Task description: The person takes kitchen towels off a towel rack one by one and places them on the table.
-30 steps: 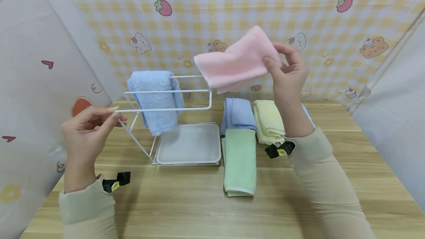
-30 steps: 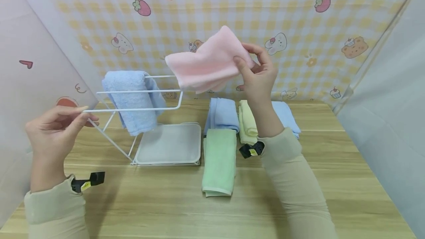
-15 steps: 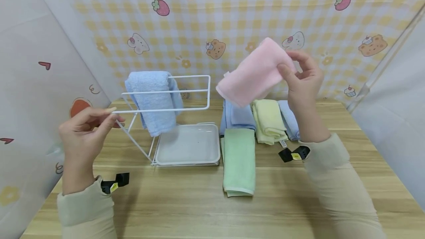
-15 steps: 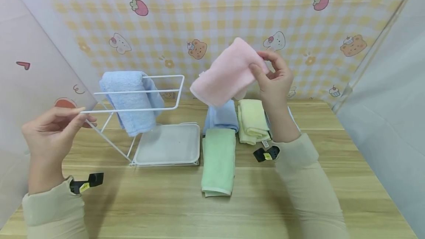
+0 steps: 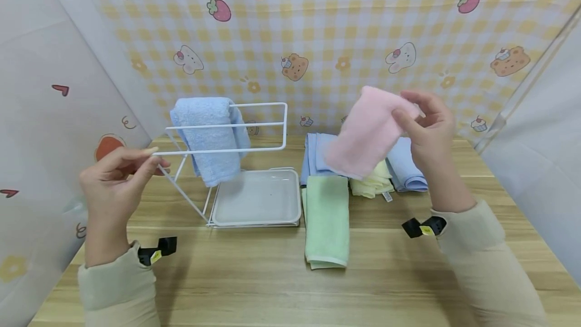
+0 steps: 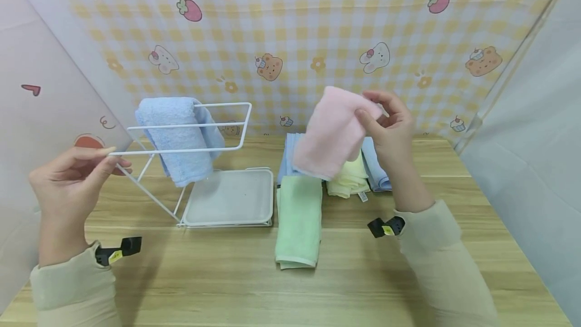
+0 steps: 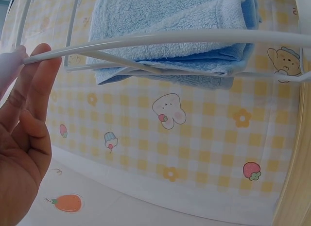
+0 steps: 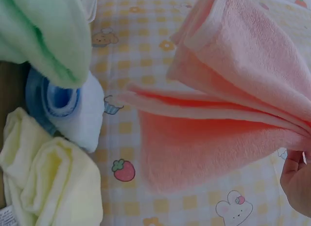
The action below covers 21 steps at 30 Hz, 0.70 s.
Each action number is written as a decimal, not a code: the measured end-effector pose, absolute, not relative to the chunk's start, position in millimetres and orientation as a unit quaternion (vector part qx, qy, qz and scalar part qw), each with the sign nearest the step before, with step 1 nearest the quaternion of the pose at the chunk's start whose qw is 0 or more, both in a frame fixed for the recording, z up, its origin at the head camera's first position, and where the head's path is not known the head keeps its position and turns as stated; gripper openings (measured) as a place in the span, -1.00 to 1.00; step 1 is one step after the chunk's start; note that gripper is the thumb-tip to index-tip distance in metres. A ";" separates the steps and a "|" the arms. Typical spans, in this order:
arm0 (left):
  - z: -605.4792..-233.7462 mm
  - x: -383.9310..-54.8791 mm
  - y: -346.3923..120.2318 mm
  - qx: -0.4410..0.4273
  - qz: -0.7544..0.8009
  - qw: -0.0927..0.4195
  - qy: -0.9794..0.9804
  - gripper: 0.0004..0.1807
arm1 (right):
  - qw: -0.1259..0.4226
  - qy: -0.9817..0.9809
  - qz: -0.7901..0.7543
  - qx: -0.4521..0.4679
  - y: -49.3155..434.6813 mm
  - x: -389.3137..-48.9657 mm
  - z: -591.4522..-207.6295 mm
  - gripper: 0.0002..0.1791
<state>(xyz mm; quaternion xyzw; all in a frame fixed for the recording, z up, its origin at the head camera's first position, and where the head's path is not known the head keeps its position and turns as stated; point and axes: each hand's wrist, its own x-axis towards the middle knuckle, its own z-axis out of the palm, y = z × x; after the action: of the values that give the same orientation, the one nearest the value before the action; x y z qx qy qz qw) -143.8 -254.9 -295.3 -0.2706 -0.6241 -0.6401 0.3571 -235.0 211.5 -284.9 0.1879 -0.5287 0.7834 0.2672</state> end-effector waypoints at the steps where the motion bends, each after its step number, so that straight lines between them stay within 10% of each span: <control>1: -295.5 -143.8 -255.0 -0.271 -0.640 0.357 -0.624 -0.88 | 0.267 -0.537 0.777 0.190 213.7 -233.2 -286.8 -0.64; 21: -296.1 -144.9 -256.5 -0.267 -0.640 0.363 -0.623 -0.88 | 0.152 -0.614 0.731 0.257 260.6 -185.1 -316.3 -0.67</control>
<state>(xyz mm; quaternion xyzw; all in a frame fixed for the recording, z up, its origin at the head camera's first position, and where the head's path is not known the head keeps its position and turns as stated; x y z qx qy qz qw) -144.9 -256.5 -296.1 -0.2674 -0.6226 -0.6399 0.3625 -185.1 260.6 -316.3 0.2572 -0.6138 0.7307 0.1522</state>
